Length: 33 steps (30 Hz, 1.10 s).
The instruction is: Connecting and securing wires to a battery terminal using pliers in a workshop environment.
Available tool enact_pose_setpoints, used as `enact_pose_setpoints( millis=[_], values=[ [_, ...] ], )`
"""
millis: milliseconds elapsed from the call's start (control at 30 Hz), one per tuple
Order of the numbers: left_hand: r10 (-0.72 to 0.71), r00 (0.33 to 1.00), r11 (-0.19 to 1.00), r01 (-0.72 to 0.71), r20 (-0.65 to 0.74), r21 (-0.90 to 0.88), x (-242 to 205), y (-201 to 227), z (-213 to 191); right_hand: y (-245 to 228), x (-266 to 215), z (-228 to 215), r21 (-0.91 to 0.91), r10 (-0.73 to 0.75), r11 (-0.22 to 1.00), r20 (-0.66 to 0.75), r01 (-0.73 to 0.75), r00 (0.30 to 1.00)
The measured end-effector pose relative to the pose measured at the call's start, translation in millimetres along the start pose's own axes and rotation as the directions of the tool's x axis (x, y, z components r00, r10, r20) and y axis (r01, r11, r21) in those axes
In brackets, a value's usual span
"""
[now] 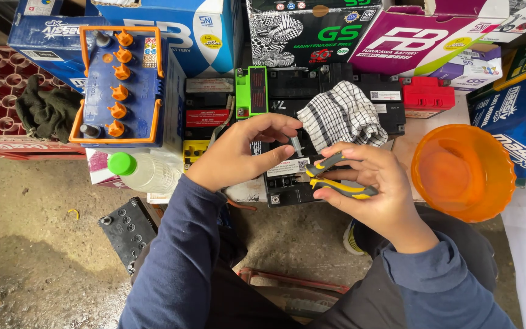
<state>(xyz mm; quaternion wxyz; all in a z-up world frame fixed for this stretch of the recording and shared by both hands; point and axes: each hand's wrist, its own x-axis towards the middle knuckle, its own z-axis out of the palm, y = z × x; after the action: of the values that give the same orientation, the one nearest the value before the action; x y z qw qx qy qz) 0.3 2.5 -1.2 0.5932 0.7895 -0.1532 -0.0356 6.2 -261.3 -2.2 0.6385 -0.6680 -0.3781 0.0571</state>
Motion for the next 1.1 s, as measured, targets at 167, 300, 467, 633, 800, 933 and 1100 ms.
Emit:
enact_pose_setpoints(
  millis=[167,300,467,633,800,933,1100],
  values=[
    [-0.010,1.000,1.000,0.010,0.007,0.020,0,0,-1,-5,0,0,-0.088,-0.060,0.994,0.043,0.064,0.997],
    [-0.013,1.000,1.000,0.012,0.013,0.028,1,0,0,-7,-1,2,-0.112,-0.089,0.989,0.059,0.095,0.994],
    [-0.012,1.000,1.000,0.012,0.012,0.022,1,0,1,-1,-4,8,-0.027,-0.030,0.999,-0.022,0.029,0.999],
    [-0.019,1.000,0.999,0.019,0.002,0.029,0,2,-1,-1,-2,13,0.052,0.060,0.997,-0.124,-0.054,0.990],
    [-0.055,0.997,0.998,0.054,0.055,0.006,-4,10,-6,-3,-3,17,0.069,0.072,0.996,-0.158,-0.061,0.985],
    [-0.038,0.994,0.997,0.031,0.100,0.073,-6,12,-10,-1,-3,19,0.100,0.084,0.993,-0.181,-0.067,0.980],
    [0.002,0.987,0.995,-0.018,0.158,0.102,-8,12,-10,-2,0,22,0.126,0.144,0.985,-0.266,-0.114,0.953]
  ],
)
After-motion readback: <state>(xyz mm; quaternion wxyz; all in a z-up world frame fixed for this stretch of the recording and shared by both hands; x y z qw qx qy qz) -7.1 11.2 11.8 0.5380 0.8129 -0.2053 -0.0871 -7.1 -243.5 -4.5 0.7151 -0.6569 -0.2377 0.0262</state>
